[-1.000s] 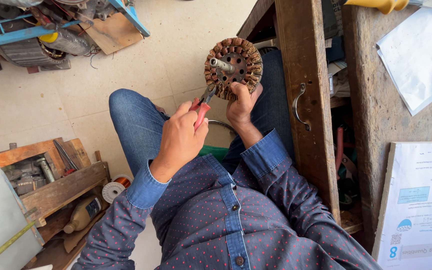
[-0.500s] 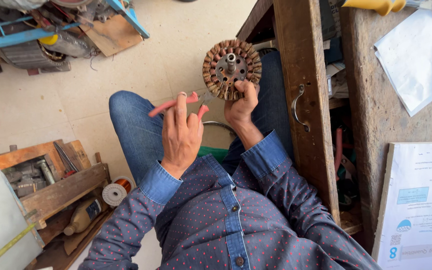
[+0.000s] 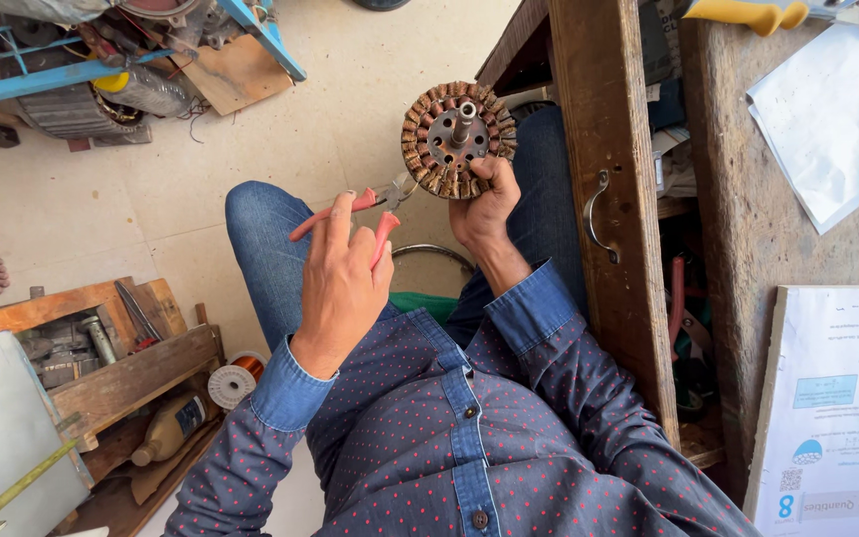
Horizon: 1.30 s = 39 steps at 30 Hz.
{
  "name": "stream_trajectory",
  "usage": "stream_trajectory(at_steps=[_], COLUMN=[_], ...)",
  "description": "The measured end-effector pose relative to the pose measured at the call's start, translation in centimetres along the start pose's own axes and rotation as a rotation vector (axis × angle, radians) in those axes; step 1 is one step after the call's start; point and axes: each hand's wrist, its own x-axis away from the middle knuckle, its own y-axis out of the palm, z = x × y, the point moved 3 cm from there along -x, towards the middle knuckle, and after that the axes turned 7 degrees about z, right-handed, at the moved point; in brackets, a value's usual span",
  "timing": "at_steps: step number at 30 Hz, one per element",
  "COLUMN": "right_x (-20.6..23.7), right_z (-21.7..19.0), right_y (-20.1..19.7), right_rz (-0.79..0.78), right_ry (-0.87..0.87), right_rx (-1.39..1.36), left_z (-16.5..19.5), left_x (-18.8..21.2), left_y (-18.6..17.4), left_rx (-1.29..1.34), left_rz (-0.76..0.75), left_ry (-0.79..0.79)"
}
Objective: The person uses pliers to adjust and secure copper windings on a motor armature. They hold the armature in one hand and repeatedly use the pliers to press down or reposition individual wire coils around the slots.
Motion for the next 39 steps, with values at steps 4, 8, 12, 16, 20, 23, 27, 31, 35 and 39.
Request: stream_trajectory(at_steps=[4, 8, 12, 16, 20, 23, 27, 31, 35, 39], right_x=[-0.3, -0.4, -0.3, -0.2, -0.1, -0.2, -0.2, 0.1, 0.3, 0.1], right_z=[-0.1, -0.1, 0.0, -0.2, -0.3, -0.2, -0.3, -0.1, -0.4, -0.3], right_y=[-0.3, -0.6, -0.7, -0.4, -0.3, -0.5, -0.7, -0.4, -0.2, -0.5], right_rz=[-0.036, -0.062, -0.042, -0.053, -0.081, -0.113, -0.164, -0.262, -0.326, -0.216], right_ry=[-0.017, -0.024, 0.000, -0.004, -0.018, -0.005, -0.108, -0.133, -0.167, -0.114], right_rx=[0.016, 0.009, 0.047, 0.050, 0.034, 0.059, 0.112, 0.150, 0.165, 0.148], left_z=[0.0, -0.2, -0.2, -0.2, -0.2, -0.3, -0.4, -0.4, -0.4, -0.8], left_x=[-0.1, -0.1, -0.1, -0.1, -0.2, -0.1, 0.2, 0.5, 0.6, 0.0], left_y=[0.1, 0.2, 0.2, 0.3, 0.4, 0.6, 0.9, 1.3, 1.6, 1.4], left_rx=[-0.017, -0.021, -0.014, -0.023, -0.033, -0.093, -0.246, -0.396, -0.372, -0.293], left_rz=[-0.003, -0.005, 0.009, -0.001, 0.001, -0.014, -0.059, -0.074, -0.065, -0.022], left_ry=[0.004, 0.000, 0.020, 0.010, 0.010, 0.017, 0.035, 0.101, 0.110, 0.148])
